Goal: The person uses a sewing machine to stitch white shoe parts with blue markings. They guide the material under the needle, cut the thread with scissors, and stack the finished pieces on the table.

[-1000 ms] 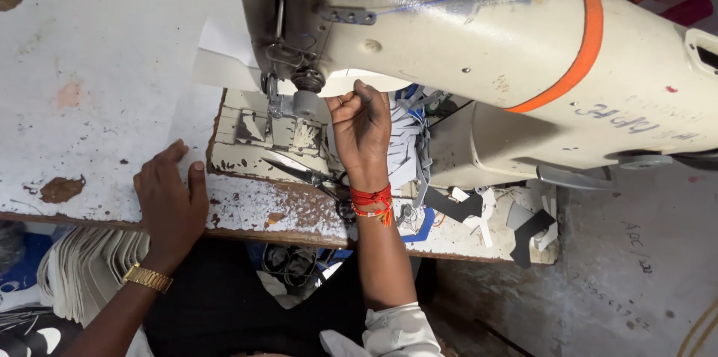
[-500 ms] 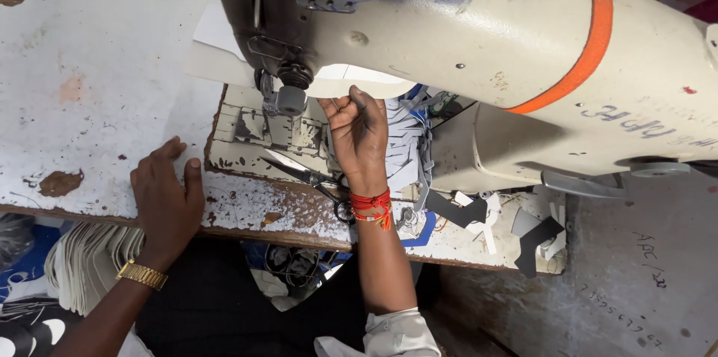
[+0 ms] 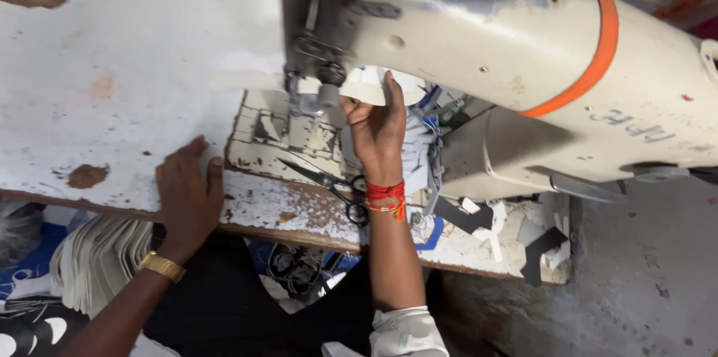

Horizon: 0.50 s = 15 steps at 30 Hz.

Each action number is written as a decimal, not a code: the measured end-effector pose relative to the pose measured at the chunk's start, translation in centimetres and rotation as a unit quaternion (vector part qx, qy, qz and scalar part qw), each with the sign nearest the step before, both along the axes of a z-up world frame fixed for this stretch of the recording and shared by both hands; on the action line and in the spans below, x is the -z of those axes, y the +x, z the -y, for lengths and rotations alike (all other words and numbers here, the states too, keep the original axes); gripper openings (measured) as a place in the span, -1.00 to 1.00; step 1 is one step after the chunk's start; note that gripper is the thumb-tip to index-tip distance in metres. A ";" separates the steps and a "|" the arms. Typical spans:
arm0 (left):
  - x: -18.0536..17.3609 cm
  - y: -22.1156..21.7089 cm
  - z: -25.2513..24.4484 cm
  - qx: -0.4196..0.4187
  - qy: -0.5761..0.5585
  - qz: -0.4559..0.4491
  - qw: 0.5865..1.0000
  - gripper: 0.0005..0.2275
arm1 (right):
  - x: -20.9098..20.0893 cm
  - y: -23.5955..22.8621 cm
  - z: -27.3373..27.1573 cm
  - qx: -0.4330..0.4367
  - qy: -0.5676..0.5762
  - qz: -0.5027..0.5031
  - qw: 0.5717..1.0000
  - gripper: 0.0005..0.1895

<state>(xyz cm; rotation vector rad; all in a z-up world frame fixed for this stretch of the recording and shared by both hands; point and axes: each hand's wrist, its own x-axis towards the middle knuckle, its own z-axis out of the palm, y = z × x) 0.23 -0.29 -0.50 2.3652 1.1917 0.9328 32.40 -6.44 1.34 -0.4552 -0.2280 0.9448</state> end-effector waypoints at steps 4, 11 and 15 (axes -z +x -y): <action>-0.4 0.2 -0.3 -0.001 0.010 0.011 1.000 -0.67 | 1.3 2.0 -3.5 -0.017 -0.004 0.026 1.000 -0.71; -0.4 0.3 -1.0 -0.009 -0.012 0.011 1.000 -0.65 | 5.8 2.8 -2.7 -0.015 -0.106 0.007 0.994 -0.70; -0.3 -0.6 -0.5 0.010 -0.017 0.037 0.999 -0.64 | 4.8 -0.3 2.0 0.004 -0.080 0.370 0.925 -0.53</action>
